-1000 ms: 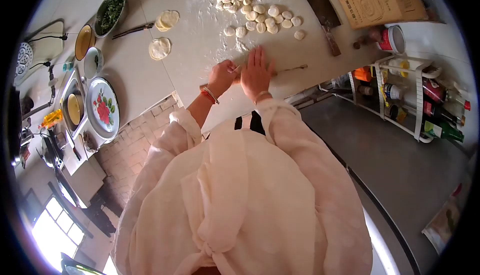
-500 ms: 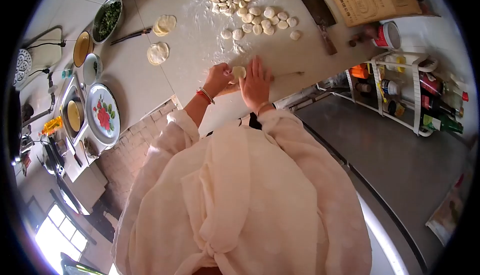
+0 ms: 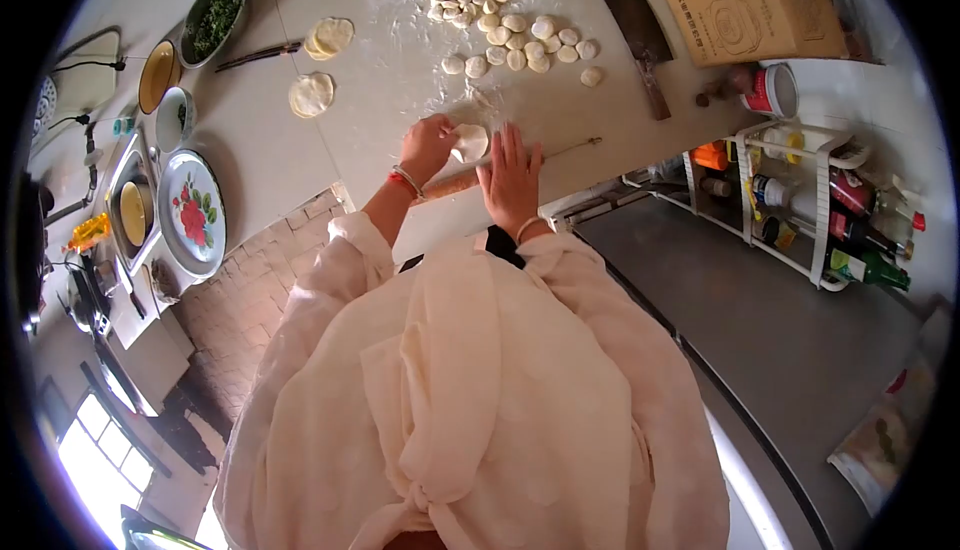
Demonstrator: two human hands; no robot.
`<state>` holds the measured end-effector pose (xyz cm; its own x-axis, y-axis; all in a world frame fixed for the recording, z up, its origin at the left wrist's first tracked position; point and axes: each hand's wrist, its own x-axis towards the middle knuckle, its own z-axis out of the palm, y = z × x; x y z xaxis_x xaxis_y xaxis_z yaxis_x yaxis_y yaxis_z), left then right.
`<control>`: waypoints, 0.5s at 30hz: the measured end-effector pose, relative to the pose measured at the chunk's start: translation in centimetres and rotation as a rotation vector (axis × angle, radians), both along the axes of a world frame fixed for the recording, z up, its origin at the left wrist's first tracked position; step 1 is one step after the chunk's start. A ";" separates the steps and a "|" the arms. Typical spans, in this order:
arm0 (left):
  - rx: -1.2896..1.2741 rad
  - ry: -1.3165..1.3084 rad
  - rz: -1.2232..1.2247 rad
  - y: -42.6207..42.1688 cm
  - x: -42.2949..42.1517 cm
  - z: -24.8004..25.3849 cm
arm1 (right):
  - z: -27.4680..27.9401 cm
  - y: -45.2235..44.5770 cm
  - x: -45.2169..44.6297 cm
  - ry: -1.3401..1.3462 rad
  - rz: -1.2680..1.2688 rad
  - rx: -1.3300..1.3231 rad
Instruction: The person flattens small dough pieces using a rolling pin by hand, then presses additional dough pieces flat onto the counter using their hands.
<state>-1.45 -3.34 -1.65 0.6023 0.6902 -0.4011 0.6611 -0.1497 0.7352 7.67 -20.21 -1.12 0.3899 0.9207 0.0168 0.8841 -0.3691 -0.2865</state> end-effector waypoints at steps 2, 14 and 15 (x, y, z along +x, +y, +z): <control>0.033 -0.051 -0.049 0.3 -0.3 0.3 | 0.3 -1.5 0.0 -0.008 0.028 -0.020; 0.029 -0.159 -0.041 -0.5 0.0 0.0 | 0.5 0.0 4.0 0.008 0.151 -0.028; -0.005 -0.133 -0.043 -0.2 -0.2 0.1 | 0.5 0.0 4.0 0.007 0.149 -0.034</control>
